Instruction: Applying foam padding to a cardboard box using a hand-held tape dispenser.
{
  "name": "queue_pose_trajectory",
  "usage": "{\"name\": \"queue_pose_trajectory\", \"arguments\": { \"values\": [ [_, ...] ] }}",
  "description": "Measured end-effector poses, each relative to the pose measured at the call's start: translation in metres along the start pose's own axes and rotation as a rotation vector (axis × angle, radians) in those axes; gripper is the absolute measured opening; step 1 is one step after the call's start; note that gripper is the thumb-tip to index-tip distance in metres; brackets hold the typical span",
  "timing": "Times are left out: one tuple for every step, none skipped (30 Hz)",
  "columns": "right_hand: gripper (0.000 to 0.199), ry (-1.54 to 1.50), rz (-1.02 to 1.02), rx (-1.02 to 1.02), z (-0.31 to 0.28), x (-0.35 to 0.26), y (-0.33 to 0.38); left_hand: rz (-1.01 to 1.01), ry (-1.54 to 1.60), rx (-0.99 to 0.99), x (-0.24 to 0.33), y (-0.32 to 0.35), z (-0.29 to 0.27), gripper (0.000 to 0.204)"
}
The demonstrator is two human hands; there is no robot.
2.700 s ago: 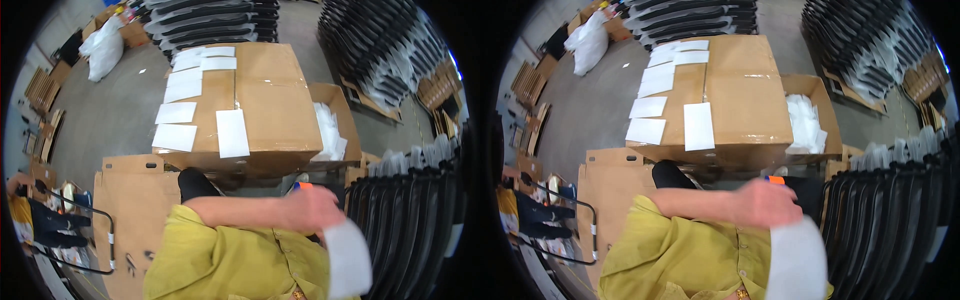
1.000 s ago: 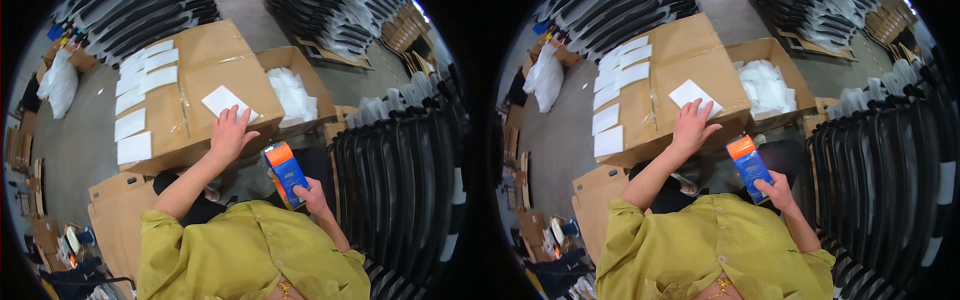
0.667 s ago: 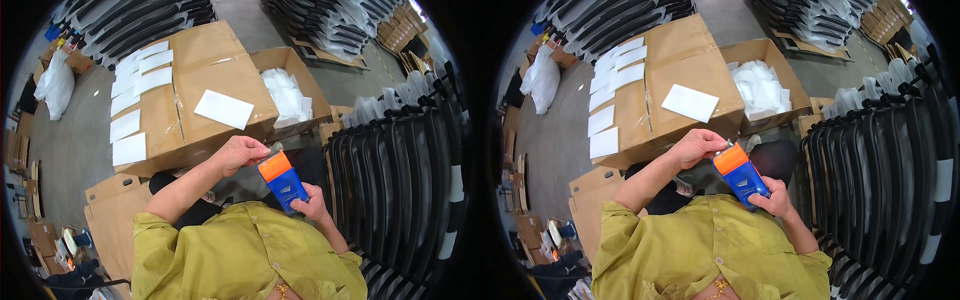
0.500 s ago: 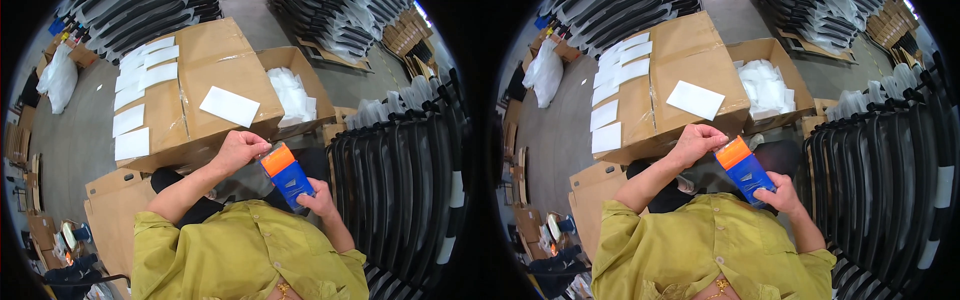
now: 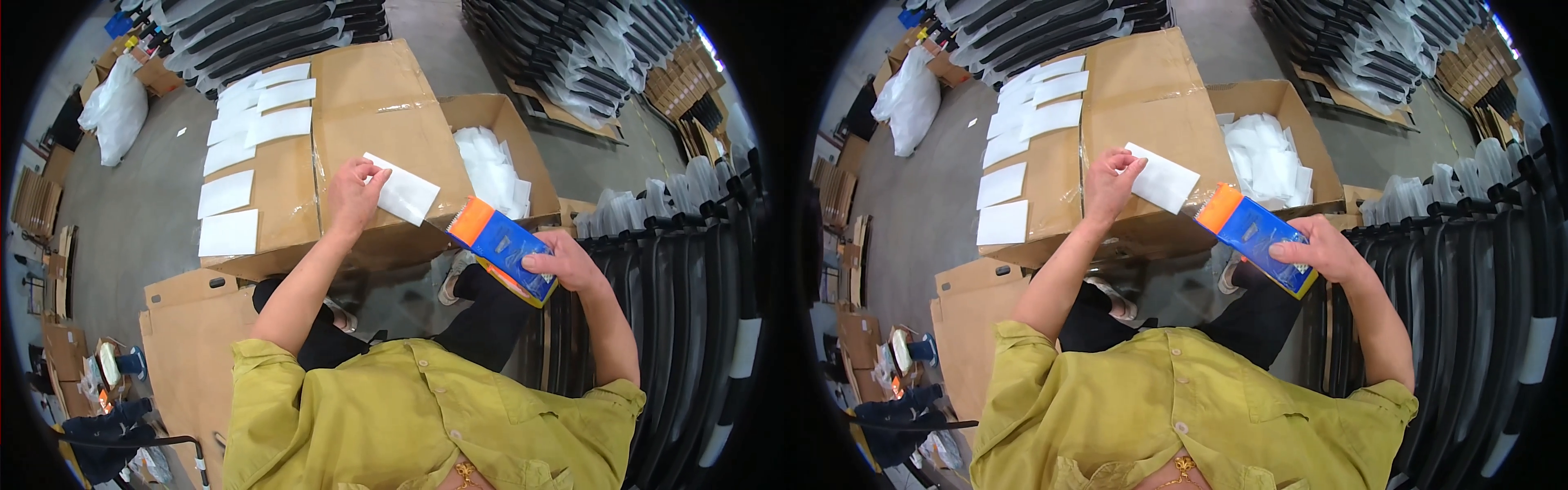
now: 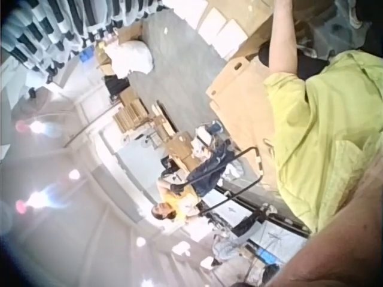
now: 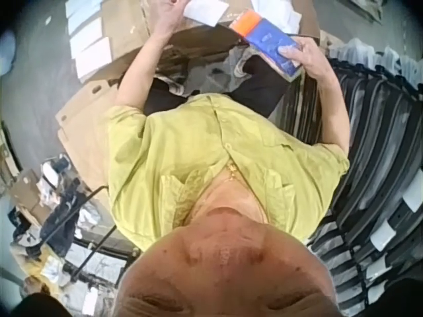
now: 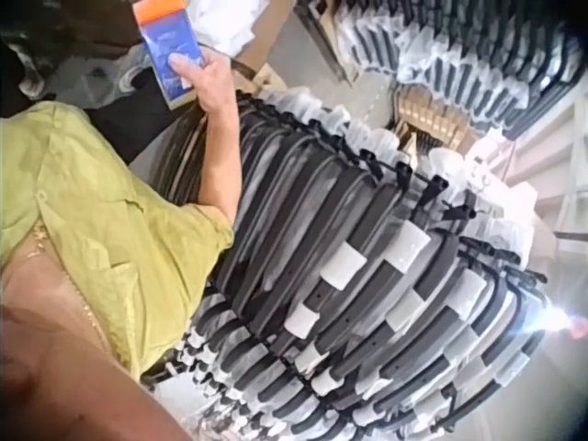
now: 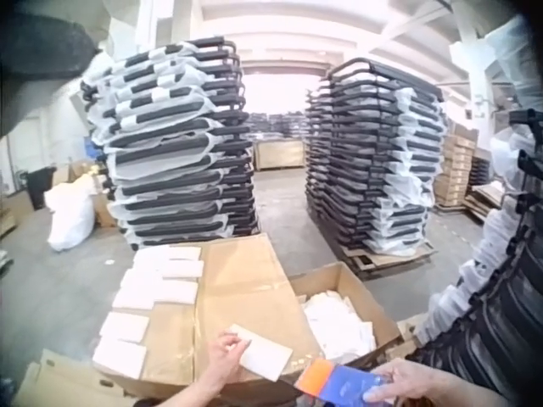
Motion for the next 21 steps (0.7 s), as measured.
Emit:
{"name": "queue_pose_trajectory", "arguments": {
  "values": [
    [0.042,0.0,-0.002,-0.005,-0.004,-0.001,-0.008,0.011,-0.065,0.039,-0.002,-0.001,0.001,0.019],
    [0.043,0.057,0.031,-0.009,-0.01,-0.001,-0.014,0.01,-0.067,0.041,-0.004,-0.002,0.003,0.019],
    [0.044,0.115,0.065,-0.012,-0.014,0.0,-0.021,-0.006,-0.119,0.032,-0.007,-0.004,0.005,0.018],
    [0.043,0.144,0.084,-0.014,-0.017,-0.001,-0.026,-0.021,-0.17,0.022,-0.008,-0.005,0.006,0.017],
    [0.043,0.143,0.085,-0.016,-0.019,-0.002,-0.032,-0.023,-0.172,0.022,-0.009,-0.006,0.006,0.017],
    [0.043,0.173,0.081,-0.028,-0.02,-0.003,-0.038,-0.026,-0.277,-0.02,-0.009,-0.006,0.007,0.019],
    [0.042,0.204,0.078,-0.039,-0.022,-0.004,-0.044,-0.028,-0.381,-0.063,-0.01,-0.006,0.008,0.022],
    [0.042,0.202,0.08,-0.044,-0.021,-0.004,-0.049,-0.032,-0.384,-0.063,-0.013,-0.007,0.011,0.022],
    [0.041,0.203,0.105,-0.05,-0.02,-0.003,-0.054,0.088,-0.554,0.133,-0.012,-0.006,0.012,0.027],
    [0.04,0.205,0.132,-0.057,-0.019,-0.001,-0.058,0.211,-0.72,0.331,-0.011,-0.004,0.011,0.033],
    [0.04,0.2,0.134,-0.055,-0.018,0.003,-0.059,0.212,-0.72,0.326,-0.007,-0.005,0.004,0.033],
    [0.039,0.138,0.147,-0.063,-0.02,0.008,-0.056,0.281,-0.642,0.373,0.006,-0.006,-0.008,0.036],
    [0.037,0.076,0.159,-0.07,-0.02,0.013,-0.053,0.349,-0.562,0.419,0.012,-0.003,-0.017,0.039],
    [0.035,0.015,0.161,-0.084,-0.014,0.006,-0.046,0.199,-0.329,0.224,0.006,0.009,-0.02,0.035],
    [0.035,0.004,0.161,-0.066,-0.016,0.013,-0.04,0.051,-0.095,0.019,0.001,0.032,-0.024,0.031],
    [0.038,-0.007,0.152,-0.05,-0.017,0.022,-0.037,-0.22,0.195,-0.241,-0.007,0.056,-0.022,0.032],
    [0.041,-0.017,0.144,-0.041,-0.016,0.03,-0.033,-0.498,0.481,-0.498,-0.013,0.078,-0.018,0.036],
    [0.04,-0.027,0.158,-0.045,-0.014,0.035,-0.031,-0.642,0.609,-0.58,-0.011,0.091,-0.01,0.043],
    [0.04,-0.028,0.165,-0.043,-0.011,0.041,-0.028,-0.785,0.738,-0.663,-0.004,0.102,0.003,0.049],
    [0.039,-0.04,0.155,-0.034,-0.008,0.047,-0.024,-0.756,0.751,-0.697,-0.004,0.102,0.016,0.055],
    [0.038,-0.052,0.146,-0.025,-0.004,0.051,-0.02,-0.759,0.752,-0.704,0.0,0.097,0.025,0.055]
  ]
}}
Point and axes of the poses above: each hand's wrist, its own y-axis away from the middle knuckle, its own z-axis out of the palm, x = y × z, the point moved 2 cm from there along -y, towards the middle knuckle, and after that the axes turned 11 degrees about -y, right-handed, at the moved point
